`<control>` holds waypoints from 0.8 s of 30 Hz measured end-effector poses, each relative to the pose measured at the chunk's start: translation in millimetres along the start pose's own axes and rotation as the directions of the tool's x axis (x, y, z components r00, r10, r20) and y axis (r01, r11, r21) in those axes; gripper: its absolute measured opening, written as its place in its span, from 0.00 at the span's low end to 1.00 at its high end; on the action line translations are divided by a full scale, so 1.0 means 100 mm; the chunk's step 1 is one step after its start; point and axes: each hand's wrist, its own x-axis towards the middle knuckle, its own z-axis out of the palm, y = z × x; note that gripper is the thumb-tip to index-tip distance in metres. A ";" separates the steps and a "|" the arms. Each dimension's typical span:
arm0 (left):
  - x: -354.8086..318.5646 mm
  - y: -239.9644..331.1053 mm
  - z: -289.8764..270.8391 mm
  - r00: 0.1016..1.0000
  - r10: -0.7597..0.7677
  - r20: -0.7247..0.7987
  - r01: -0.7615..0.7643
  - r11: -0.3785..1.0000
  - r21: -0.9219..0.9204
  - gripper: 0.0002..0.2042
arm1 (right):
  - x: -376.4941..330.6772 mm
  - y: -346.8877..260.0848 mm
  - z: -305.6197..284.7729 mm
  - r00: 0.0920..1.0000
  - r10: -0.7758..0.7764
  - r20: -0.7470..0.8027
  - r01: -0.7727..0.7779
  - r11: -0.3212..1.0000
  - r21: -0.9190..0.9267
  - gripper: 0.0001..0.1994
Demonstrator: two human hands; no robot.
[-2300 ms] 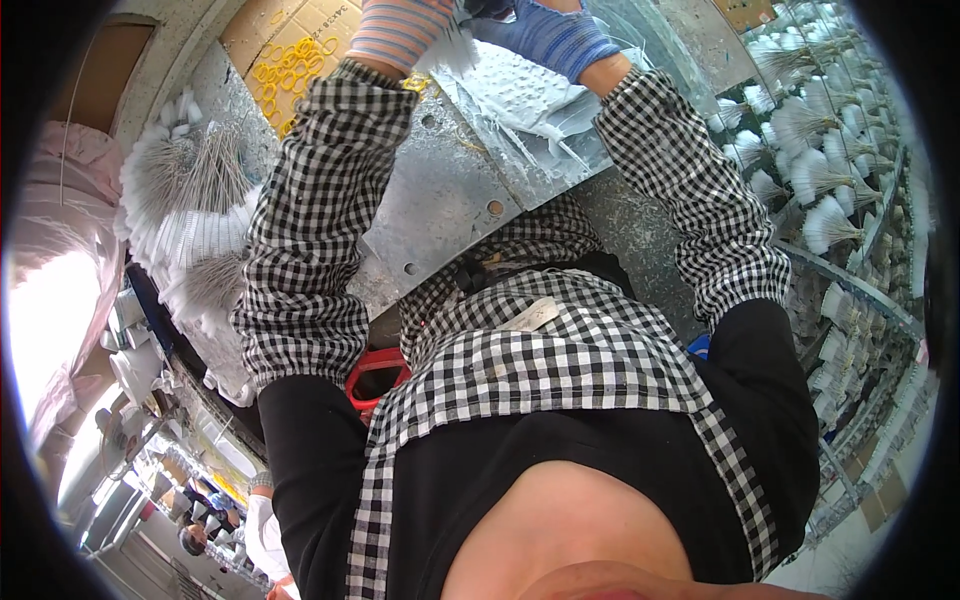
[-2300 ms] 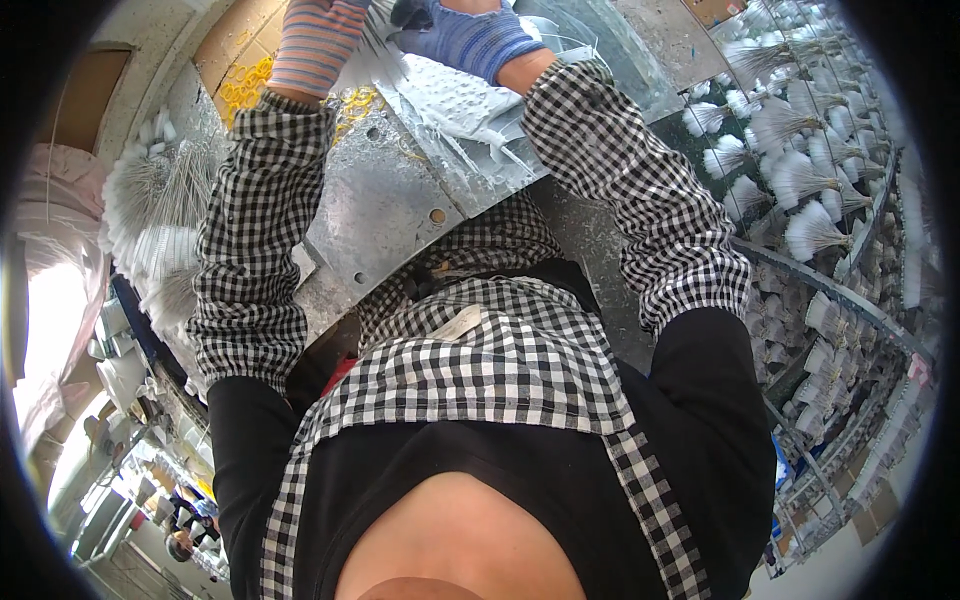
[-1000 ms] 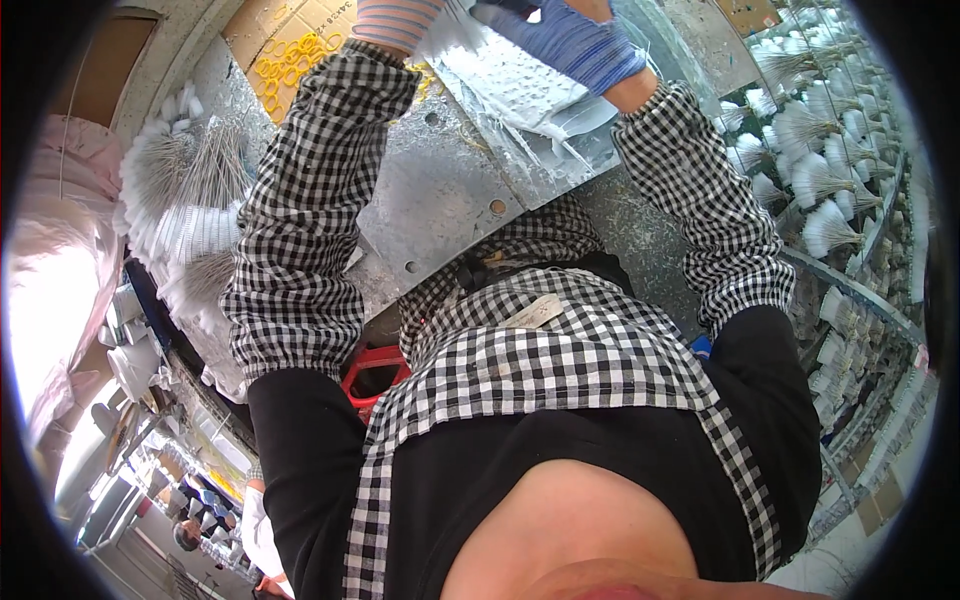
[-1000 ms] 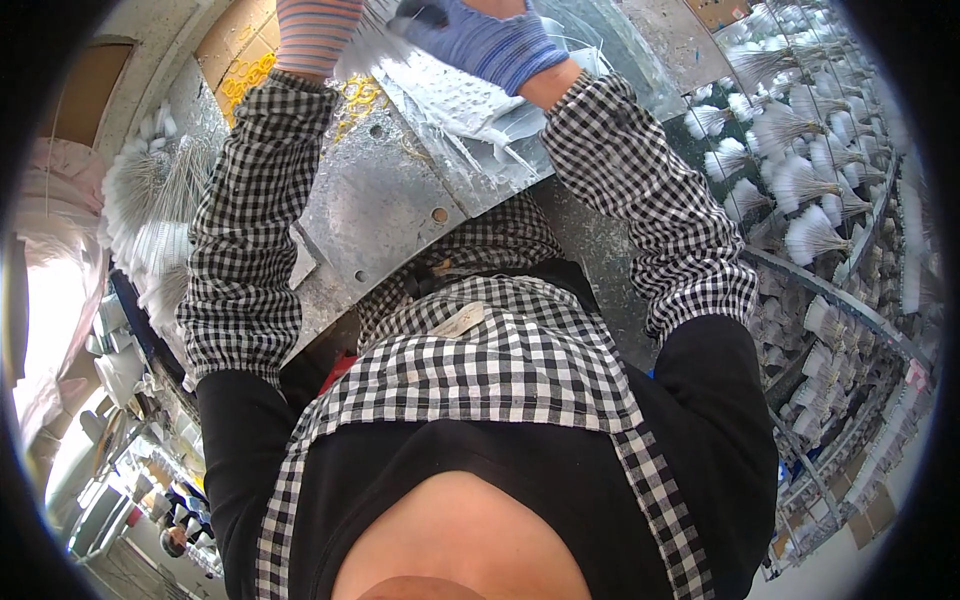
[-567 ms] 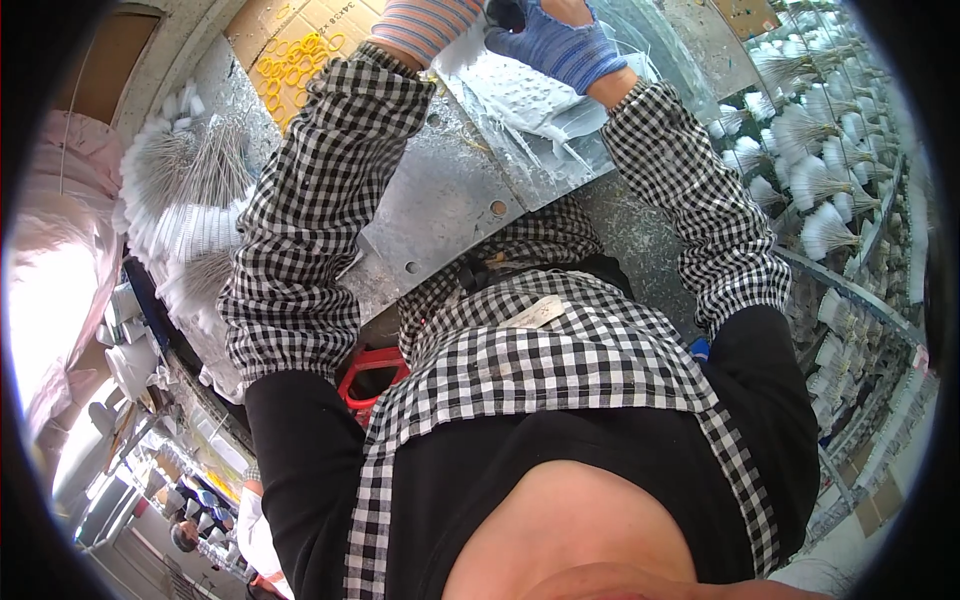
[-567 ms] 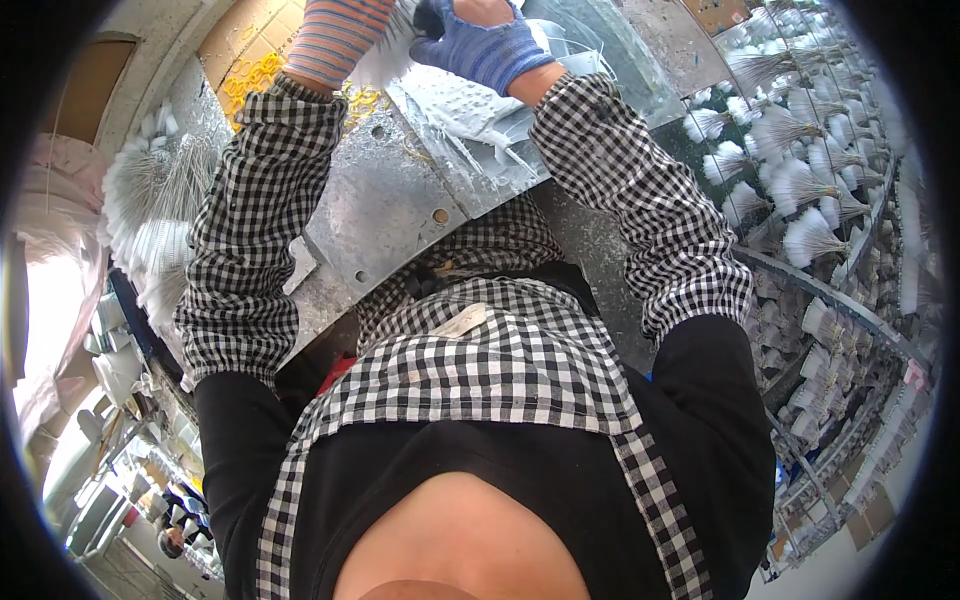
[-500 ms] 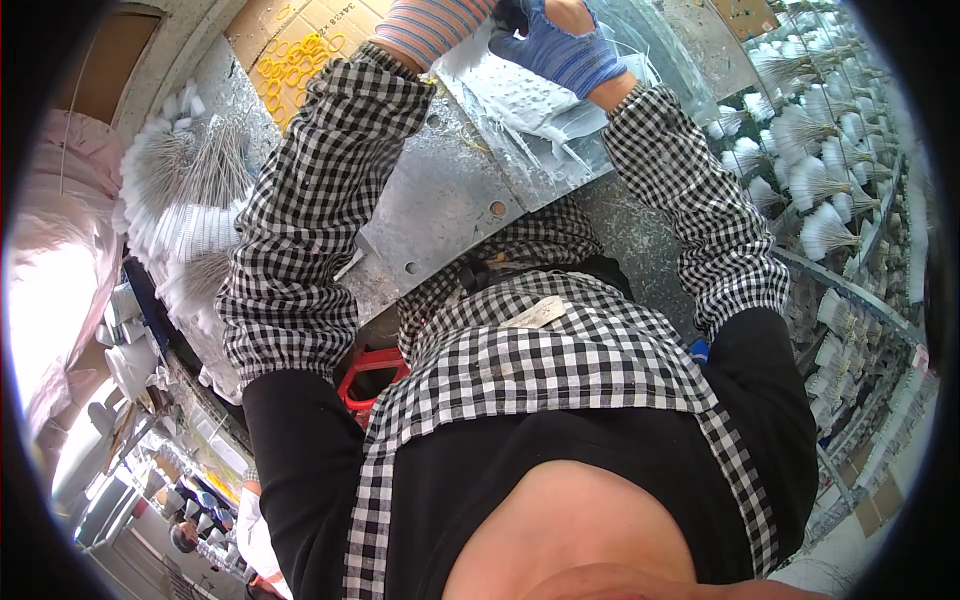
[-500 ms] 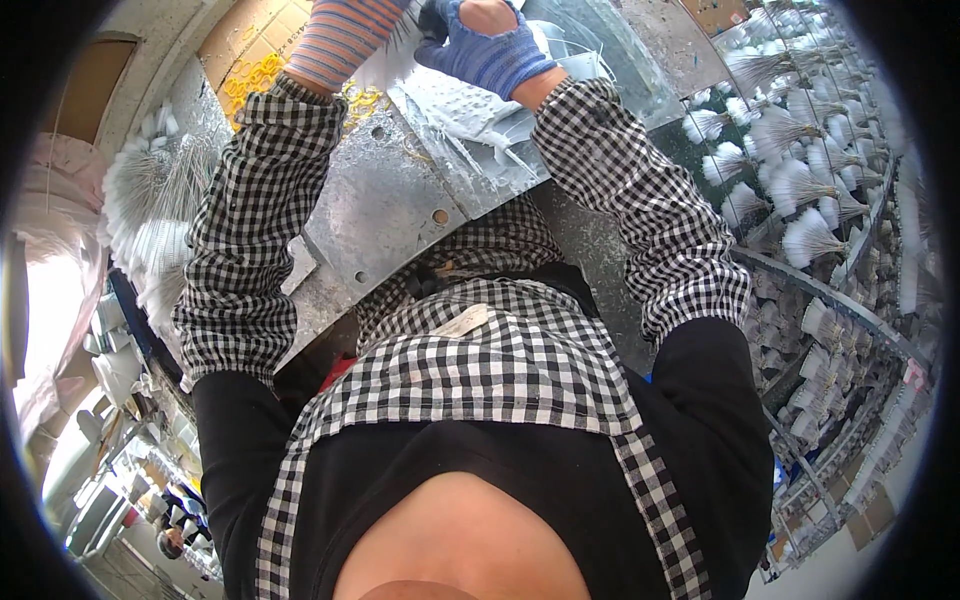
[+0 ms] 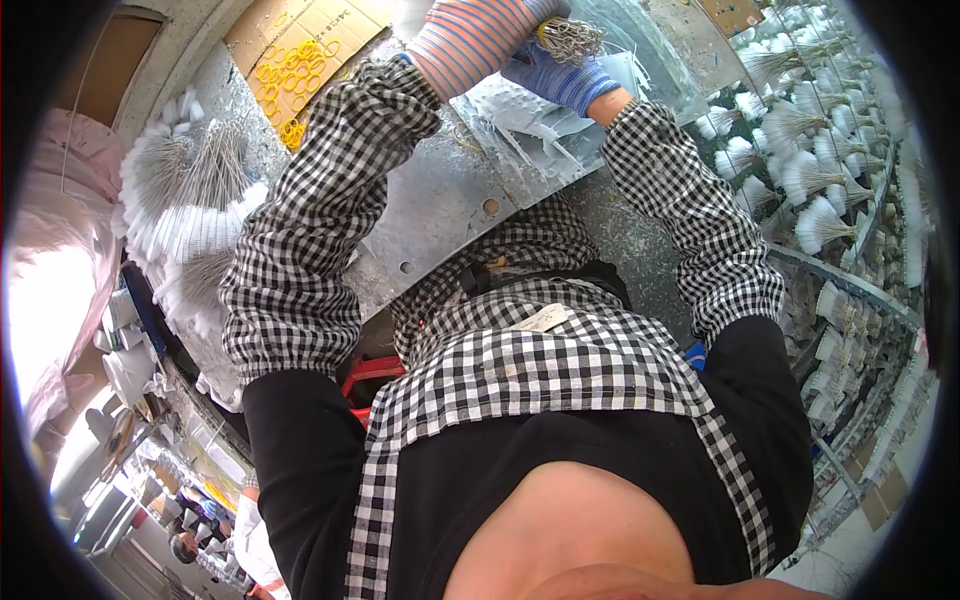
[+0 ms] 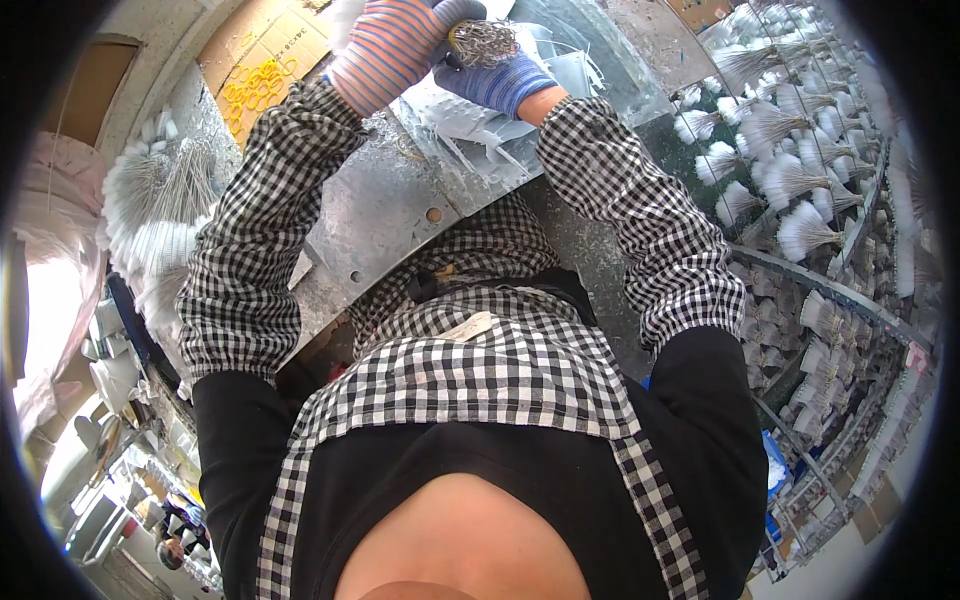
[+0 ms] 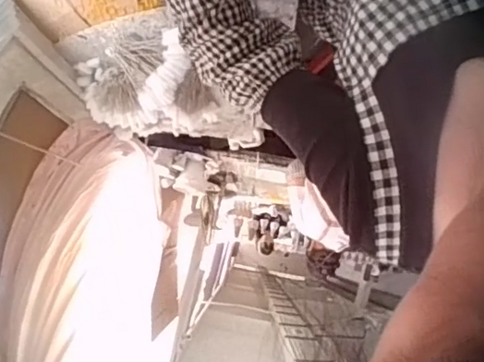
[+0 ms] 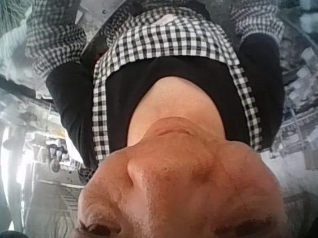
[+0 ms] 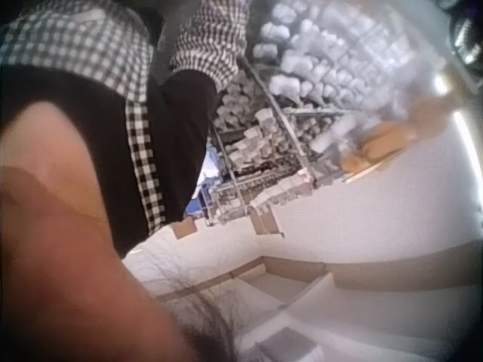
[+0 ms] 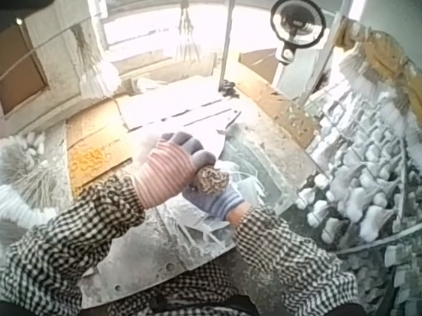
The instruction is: Assembling white fiber decorative brush-like items in a manufacturing workshop.
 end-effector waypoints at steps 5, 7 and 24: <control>-0.01 -0.05 0.14 1.000 -0.010 -0.024 0.010 1.000 -0.027 0.12 | 0.02 -0.01 0.02 0.999 0.045 0.009 -0.045 0.998 -0.044 0.16; -0.02 -0.06 0.18 0.999 0.007 -0.046 -0.009 0.999 -0.044 0.13 | 0.01 -0.01 0.01 0.994 -0.092 -0.062 0.090 0.996 -0.025 0.15; -1.20 0.10 -0.34 0.402 -0.915 0.007 0.226 0.092 -0.970 0.21 | -1.01 -1.37 -1.57 0.881 0.104 -0.462 0.071 0.935 0.346 0.08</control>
